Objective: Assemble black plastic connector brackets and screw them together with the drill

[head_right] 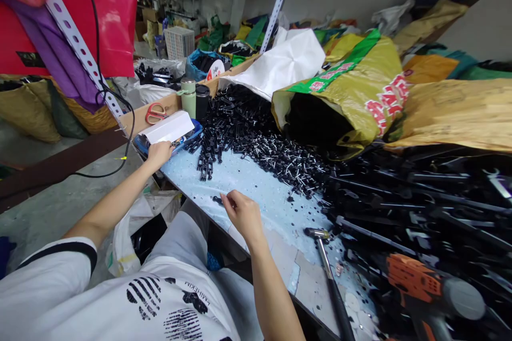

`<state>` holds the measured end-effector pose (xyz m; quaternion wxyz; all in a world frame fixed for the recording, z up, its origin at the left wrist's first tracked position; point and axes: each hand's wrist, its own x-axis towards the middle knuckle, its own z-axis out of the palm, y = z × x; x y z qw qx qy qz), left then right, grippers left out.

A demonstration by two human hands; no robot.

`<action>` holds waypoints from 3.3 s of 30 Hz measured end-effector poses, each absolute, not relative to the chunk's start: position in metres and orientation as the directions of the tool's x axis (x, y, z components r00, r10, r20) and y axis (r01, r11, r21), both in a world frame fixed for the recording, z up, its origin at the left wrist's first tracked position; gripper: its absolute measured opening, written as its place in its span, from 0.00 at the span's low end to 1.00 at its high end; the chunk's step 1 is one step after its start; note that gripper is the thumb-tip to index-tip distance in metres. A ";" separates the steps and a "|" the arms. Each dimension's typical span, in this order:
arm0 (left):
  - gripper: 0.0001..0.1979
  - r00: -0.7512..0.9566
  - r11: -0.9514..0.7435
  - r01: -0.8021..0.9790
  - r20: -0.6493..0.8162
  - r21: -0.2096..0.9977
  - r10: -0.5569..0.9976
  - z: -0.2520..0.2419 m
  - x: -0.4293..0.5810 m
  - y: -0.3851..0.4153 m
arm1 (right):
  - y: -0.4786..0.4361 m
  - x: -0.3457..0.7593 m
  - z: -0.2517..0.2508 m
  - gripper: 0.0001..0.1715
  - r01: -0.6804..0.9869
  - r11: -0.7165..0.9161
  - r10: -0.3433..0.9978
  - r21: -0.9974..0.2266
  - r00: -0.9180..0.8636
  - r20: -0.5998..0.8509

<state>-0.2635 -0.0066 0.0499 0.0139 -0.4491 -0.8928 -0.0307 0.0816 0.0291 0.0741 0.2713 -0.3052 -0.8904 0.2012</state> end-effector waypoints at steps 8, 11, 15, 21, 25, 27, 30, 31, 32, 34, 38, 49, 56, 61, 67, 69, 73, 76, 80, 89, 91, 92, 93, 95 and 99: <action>0.17 -0.545 0.546 0.838 -0.074 -0.019 0.835 0.069 -0.265 0.013 | 0.027 0.091 0.067 0.19 0.448 0.712 0.670 -0.541 -0.666 0.329; 0.14 -0.434 0.434 0.901 -0.110 -0.029 0.894 0.073 -0.264 0.005 | 0.028 0.095 0.065 0.20 0.454 0.704 0.676 -0.545 -0.663 0.321; 0.11 -0.339 0.336 0.941 -0.124 -0.045 0.933 0.080 -0.270 -0.011 | 0.029 0.096 0.064 0.20 0.461 0.709 0.671 -0.533 -0.674 0.309; 0.11 -0.278 0.275 0.961 0.106 0.035 0.955 0.108 -0.241 -0.029 | 0.031 0.093 0.064 0.20 0.450 0.687 0.688 -0.571 -0.655 0.312; 0.08 -0.018 -0.093 0.911 0.264 0.401 0.964 0.114 -0.162 -0.030 | 0.033 0.083 0.063 0.17 0.415 0.674 0.688 -0.611 -0.653 0.316; 0.07 0.134 -0.270 0.792 0.276 0.548 0.952 0.107 -0.121 -0.024 | 0.034 0.082 0.060 0.24 0.390 0.673 0.675 -0.628 -0.672 0.306; 0.08 0.092 -0.295 0.649 0.313 0.701 0.945 0.086 -0.075 -0.013 | 0.033 0.090 0.048 0.26 0.348 0.541 0.754 -0.766 -0.604 0.258; 0.10 0.032 -0.262 0.611 0.307 0.747 0.951 0.078 -0.063 -0.010 | 0.032 0.094 0.044 0.25 0.327 0.470 0.797 -0.820 -0.556 0.235; 0.12 -0.011 -0.229 0.564 0.285 0.793 0.958 0.069 -0.053 -0.008 | 0.030 0.099 0.040 0.25 0.304 0.402 0.837 -0.864 -0.505 0.212; 0.15 -0.013 -0.185 0.454 0.214 0.871 0.977 0.051 -0.036 -0.007 | 0.026 0.108 0.033 0.22 0.286 0.326 0.887 -0.901 -0.423 0.186; 0.15 -0.018 -0.098 0.340 0.110 0.935 0.994 0.025 -0.016 -0.014 | 0.019 0.126 0.034 0.18 0.339 0.409 0.828 -0.847 -0.527 0.190; 0.14 0.165 -0.075 0.784 -0.090 0.616 0.982 0.046 -0.021 -0.022 | 0.025 0.149 0.049 0.26 0.632 0.469 0.846 -0.617 -0.522 0.108; 0.13 0.273 -0.189 0.891 -0.153 0.413 0.950 0.042 -0.005 -0.029 | 0.024 0.158 0.046 0.32 0.653 0.491 0.808 -0.577 -0.588 0.022; 0.12 0.324 -0.227 0.883 -0.182 0.411 0.928 0.047 -0.006 -0.030 | 0.014 0.162 0.039 0.30 0.602 0.513 0.779 -0.612 -0.626 0.036; 0.10 0.438 -0.193 0.724 -0.226 0.662 0.870 0.047 -0.011 -0.032 | 0.004 0.174 0.045 0.22 0.541 0.606 0.702 -0.583 -0.708 0.073; 0.10 0.461 -0.188 0.709 -0.246 0.680 0.852 0.044 -0.014 -0.031 | 0.004 0.180 0.052 0.17 0.451 0.642 0.640 -0.620 -0.760 0.110; 0.12 0.472 -0.268 0.774 -0.240 0.574 0.848 0.040 -0.018 -0.031 | 0.008 0.187 0.058 0.14 0.420 0.586 0.625 -0.693 -0.779 0.056; 0.12 0.466 -0.307 0.810 -0.231 0.499 0.854 0.040 -0.018 -0.031 | 0.012 0.188 0.055 0.15 0.484 0.520 0.660 -0.703 -0.751 -0.029; 0.12 0.451 -0.297 0.828 -0.251 0.475 0.856 0.041 -0.016 -0.031 | 0.014 0.187 0.054 0.11 0.421 0.531 0.642 -0.736 -0.766 0.025; 0.12 0.403 -0.128 0.752 -0.298 0.647 0.865 0.036 -0.018 -0.026 | 0.018 0.192 0.044 0.08 0.521 0.747 0.603 -0.413 -0.792 0.091; 0.14 0.365 -0.017 0.680 -0.318 0.733 0.875 0.033 -0.021 -0.024 | 0.030 0.196 0.031 0.07 0.582 0.719 0.665 -0.378 -0.735 0.133; 0.15 0.344 0.024 0.644 -0.317 0.765 0.884 0.031 -0.023 -0.023 | 0.037 0.199 0.023 0.07 0.613 0.696 0.699 -0.375 -0.698 0.157; 0.16 0.324 0.049 0.616 -0.309 0.786 0.894 0.029 -0.024 -0.022 | 0.043 0.201 0.015 0.06 0.640 0.671 0.729 -0.374 -0.661 0.176; 0.17 0.300 0.064 0.585 -0.289 0.809 0.909 0.026 -0.026 -0.021 | 0.053 0.205 -0.002 0.07 0.680 0.629 0.771 -0.377 -0.606 0.195; 0.18 0.281 0.072 0.594 -0.290 0.801 0.915 0.021 -0.030 -0.021 | 0.059 0.214 -0.010 0.09 0.675 0.589 0.801 -0.445 -0.559 0.213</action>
